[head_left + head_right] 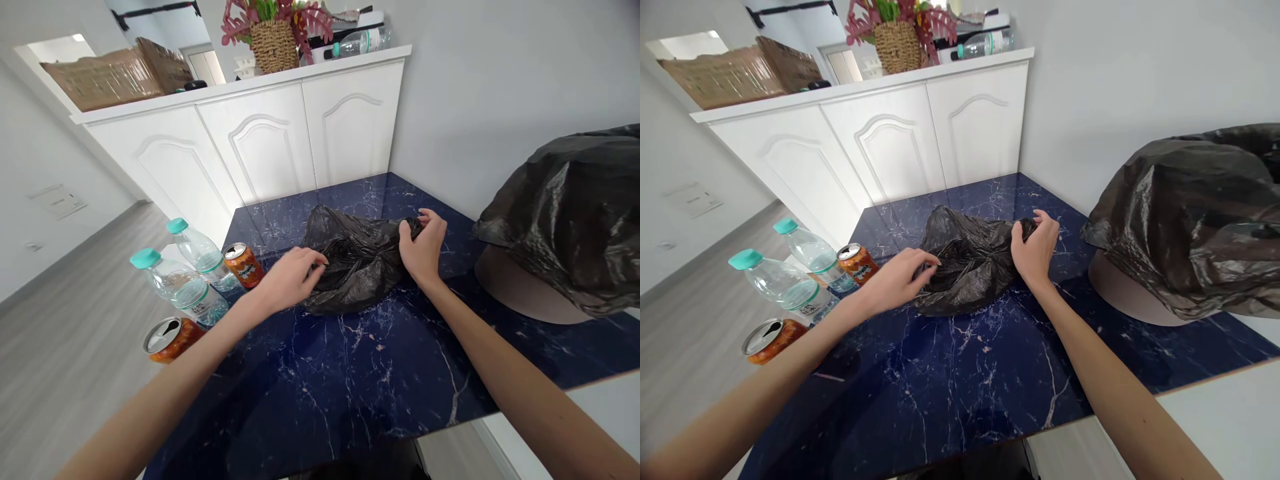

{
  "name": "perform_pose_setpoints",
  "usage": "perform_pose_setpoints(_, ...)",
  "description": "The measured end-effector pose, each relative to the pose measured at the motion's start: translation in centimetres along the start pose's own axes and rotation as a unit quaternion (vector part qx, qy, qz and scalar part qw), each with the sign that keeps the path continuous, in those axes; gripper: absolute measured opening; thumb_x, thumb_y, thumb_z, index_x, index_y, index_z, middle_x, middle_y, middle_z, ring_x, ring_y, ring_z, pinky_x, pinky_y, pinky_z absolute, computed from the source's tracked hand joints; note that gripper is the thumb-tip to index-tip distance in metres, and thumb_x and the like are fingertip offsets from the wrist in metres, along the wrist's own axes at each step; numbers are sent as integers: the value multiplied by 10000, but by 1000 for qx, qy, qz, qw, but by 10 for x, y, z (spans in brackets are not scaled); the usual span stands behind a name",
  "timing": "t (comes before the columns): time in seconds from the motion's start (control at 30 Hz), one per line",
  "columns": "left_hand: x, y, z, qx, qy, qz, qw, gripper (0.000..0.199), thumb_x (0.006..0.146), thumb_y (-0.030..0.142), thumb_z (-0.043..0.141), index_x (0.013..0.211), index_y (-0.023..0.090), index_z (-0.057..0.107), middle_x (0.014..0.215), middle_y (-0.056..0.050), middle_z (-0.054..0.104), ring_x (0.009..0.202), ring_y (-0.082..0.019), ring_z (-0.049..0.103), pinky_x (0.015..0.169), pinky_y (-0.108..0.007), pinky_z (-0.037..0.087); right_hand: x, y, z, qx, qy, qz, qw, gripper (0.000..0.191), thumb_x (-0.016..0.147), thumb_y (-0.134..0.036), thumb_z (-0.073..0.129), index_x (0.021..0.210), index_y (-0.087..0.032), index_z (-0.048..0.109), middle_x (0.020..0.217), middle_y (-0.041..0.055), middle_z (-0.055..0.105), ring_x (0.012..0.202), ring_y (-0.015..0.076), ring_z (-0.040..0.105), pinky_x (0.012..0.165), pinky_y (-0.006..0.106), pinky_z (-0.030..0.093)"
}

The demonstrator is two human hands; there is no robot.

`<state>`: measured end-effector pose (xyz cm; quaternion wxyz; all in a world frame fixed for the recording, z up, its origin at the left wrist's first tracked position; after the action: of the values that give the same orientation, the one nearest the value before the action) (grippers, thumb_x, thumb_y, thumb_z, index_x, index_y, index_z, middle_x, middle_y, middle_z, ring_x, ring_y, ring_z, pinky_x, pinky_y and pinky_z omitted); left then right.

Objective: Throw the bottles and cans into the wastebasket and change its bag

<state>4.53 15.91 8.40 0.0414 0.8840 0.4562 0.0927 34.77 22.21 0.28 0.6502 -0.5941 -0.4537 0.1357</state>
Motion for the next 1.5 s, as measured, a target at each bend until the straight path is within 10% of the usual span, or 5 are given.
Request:
perform_pose_setpoints(0.2,-15,36,33,-198,-18,-23,980,604,958,700,684,1306,205,686,1066,-102,773,982,-309,714,875,-419,529,-11,-26,25,58,-104,-59,991,469,912,-460,714,1319,-242,631,1329,122,636,1156,264,679,1146,484,490)
perform_pose_setpoints(0.4,-20,18,38,-337,-20,-72,938,175,894,360,685,844,242,566,954,-34,731,875,-226,674,796,-347,515,0,5,33,163,-121,69,977,423,954,-598,549,1181,-260,664,1172,80,765,924,233,771,814,384,627)
perform_pose_setpoints(0.67,-41,21,40,-369,-132,-15,920,118,824,130,576,803,243,553,1425,-127,722,1540,-337,532,1141,-452,483,-3,32,39,141,-202,148,958,269,726,-437,830,877,-238,729,826,56,786,836,265,743,788,414,619)
perform_pose_setpoints(1.07,-33,-19,72,-646,-2,-294,704,802,841,502,919,1468,226,502,1408,-209,746,1242,-327,767,1021,-461,585,-77,-39,85,188,-511,118,830,394,789,-568,889,1074,-298,851,1147,49,839,1183,340,727,1173,537,519)
perform_pose_setpoints(1.5,-28,-18,67,-679,73,-251,686,385,794,302,861,1150,219,743,1209,-70,818,1091,-262,760,984,-388,579,-110,-58,84,238,-656,149,701,753,783,-359,960,1469,-262,665,1101,48,765,944,188,722,872,330,583)
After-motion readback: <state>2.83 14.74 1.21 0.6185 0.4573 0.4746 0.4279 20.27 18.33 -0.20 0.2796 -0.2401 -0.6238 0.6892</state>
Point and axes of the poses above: each hand's wrist, its own x-axis towards the middle knuckle, its own z-axis out of the palm, y = z × x, the point moved 10 cm from there along x, towards the middle knuckle
